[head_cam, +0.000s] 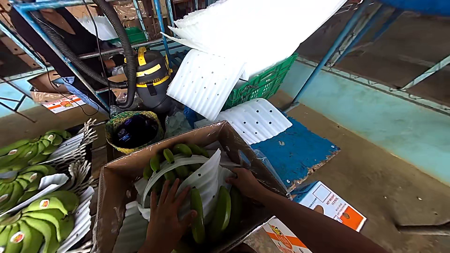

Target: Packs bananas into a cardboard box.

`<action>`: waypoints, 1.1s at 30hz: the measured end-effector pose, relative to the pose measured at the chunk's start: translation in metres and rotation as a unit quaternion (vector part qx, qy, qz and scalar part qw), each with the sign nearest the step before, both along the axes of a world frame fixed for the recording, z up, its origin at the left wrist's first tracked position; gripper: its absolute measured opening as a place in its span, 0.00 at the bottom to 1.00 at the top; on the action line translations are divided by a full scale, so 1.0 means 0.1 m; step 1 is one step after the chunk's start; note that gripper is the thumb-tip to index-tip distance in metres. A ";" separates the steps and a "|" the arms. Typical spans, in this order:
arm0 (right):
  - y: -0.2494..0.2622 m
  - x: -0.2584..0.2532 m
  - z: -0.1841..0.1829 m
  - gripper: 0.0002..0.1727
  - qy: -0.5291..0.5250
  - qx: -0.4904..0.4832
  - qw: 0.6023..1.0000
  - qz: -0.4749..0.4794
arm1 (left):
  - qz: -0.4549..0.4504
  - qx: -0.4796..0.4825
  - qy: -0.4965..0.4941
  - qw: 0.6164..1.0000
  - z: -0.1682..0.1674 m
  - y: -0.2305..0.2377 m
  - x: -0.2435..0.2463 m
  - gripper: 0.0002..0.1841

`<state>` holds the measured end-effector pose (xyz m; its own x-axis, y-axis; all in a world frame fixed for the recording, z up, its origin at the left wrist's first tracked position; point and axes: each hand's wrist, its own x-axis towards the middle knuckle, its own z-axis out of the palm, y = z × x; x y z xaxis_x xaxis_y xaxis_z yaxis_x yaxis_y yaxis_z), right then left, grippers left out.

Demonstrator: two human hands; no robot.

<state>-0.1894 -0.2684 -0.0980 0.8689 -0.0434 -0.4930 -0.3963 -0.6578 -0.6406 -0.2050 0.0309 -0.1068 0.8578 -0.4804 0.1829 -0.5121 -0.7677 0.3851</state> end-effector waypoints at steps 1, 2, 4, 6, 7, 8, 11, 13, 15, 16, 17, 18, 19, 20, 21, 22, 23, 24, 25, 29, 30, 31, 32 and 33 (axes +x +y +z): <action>-0.01 0.04 -0.03 0.20 0.019 0.017 1.000 -0.009 | 0.002 0.000 0.002 1.000 0.00 0.01 -0.01 0.44; -0.03 0.06 -0.08 0.21 0.043 0.040 0.998 -0.026 | 0.004 0.000 0.004 1.000 -0.01 0.01 -0.01 0.44; -0.05 0.08 -0.18 0.21 0.100 0.094 0.987 -0.080 | 0.006 -0.004 0.003 1.000 -0.02 0.01 -0.01 0.44; -0.08 0.03 -0.21 0.20 0.154 0.138 0.970 -0.130 | 0.009 -0.007 0.015 1.000 0.00 0.02 0.00 0.44; -0.12 -0.03 -0.18 0.18 0.187 0.147 0.963 -0.129 | 0.010 -0.008 0.025 1.000 0.01 0.02 0.00 0.44; -0.18 -0.09 -0.15 0.18 0.218 0.135 0.961 -0.101 | 0.009 -0.008 0.035 0.999 0.02 0.02 0.00 0.44; -0.26 -0.20 0.00 0.17 0.270 -0.008 0.957 0.104 | -0.011 -0.014 0.043 0.999 0.05 0.02 0.01 0.42; -0.27 -0.21 -0.04 0.20 0.273 -0.098 0.931 0.224 | -0.038 -0.007 0.031 0.999 0.08 -0.02 -0.02 0.38; -0.22 -0.22 -0.15 0.24 0.273 -0.155 0.902 0.295 | -0.073 0.010 0.021 0.997 0.13 -0.12 -0.07 0.35; -0.17 -0.22 -0.21 0.24 0.277 -0.172 0.893 0.310 | -0.084 0.022 0.019 0.996 0.14 -0.17 -0.09 0.34; -0.12 -0.22 -0.26 0.24 0.279 -0.190 0.889 0.310 | -0.083 0.030 0.016 0.996 0.15 -0.19 -0.10 0.33; -0.09 -0.21 -0.29 0.24 0.277 -0.203 0.891 0.297 | -0.072 0.034 0.009 0.997 0.14 -0.18 -0.11 0.33; -0.09 -0.20 -0.29 0.24 0.264 -0.209 0.904 0.262 | -0.056 0.031 -0.001 0.998 0.12 -0.15 -0.11 0.34; -0.11 -0.18 -0.26 0.23 0.229 -0.195 0.933 0.198 | -0.039 0.025 -0.011 0.999 0.11 -0.11 -0.11 0.36; -0.13 -0.16 -0.23 0.23 0.172 -0.144 0.970 0.097 | -0.027 0.017 -0.023 0.999 0.09 -0.08 -0.12 0.37; -0.08 -0.13 -0.14 0.26 0.112 -0.055 0.992 -0.024 | -0.022 0.015 -0.024 0.999 0.10 -0.08 -0.12 0.38; 0.03 -0.11 -0.05 0.29 0.063 0.046 0.989 -0.124 | -0.025 0.016 -0.011 0.999 0.12 -0.11 -0.13 0.38; 0.20 -0.10 0.03 0.32 0.039 0.121 0.976 -0.178 | -0.031 0.019 0.001 0.999 0.15 -0.15 -0.14 0.38; 0.36 -0.10 0.07 0.35 0.033 0.154 0.969 -0.192 | -0.035 0.022 0.009 0.999 0.18 -0.21 -0.15 0.37; 0.55 -0.13 -0.11 0.36 0.025 0.071 0.987 -0.145 | -0.027 0.025 0.011 0.999 0.16 -0.34 -0.18 0.36; 0.55 -0.14 -0.14 0.35 0.025 0.057 0.988 -0.141 | -0.026 0.019 0.003 0.999 0.13 -0.36 -0.19 0.36; 0.55 -0.16 -0.16 0.34 0.023 0.050 0.988 -0.142 | -0.026 0.015 -0.005 1.000 0.09 -0.38 -0.19 0.36; 0.54 -0.18 -0.18 0.34 0.023 0.051 0.988 -0.147 | -0.027 0.016 -0.014 0.999 0.07 -0.39 -0.19 0.36; 0.53 -0.20 -0.20 0.34 0.024 0.058 0.986 -0.153 | -0.030 0.018 -0.018 0.999 0.06 -0.40 -0.20 0.36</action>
<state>-0.2092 -0.2150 -0.1182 0.7993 -0.2417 -0.5502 -0.5969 -0.4259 -0.6800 -0.2248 -0.0092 -0.1003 0.8198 -0.5384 0.1950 -0.5715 -0.7477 0.3382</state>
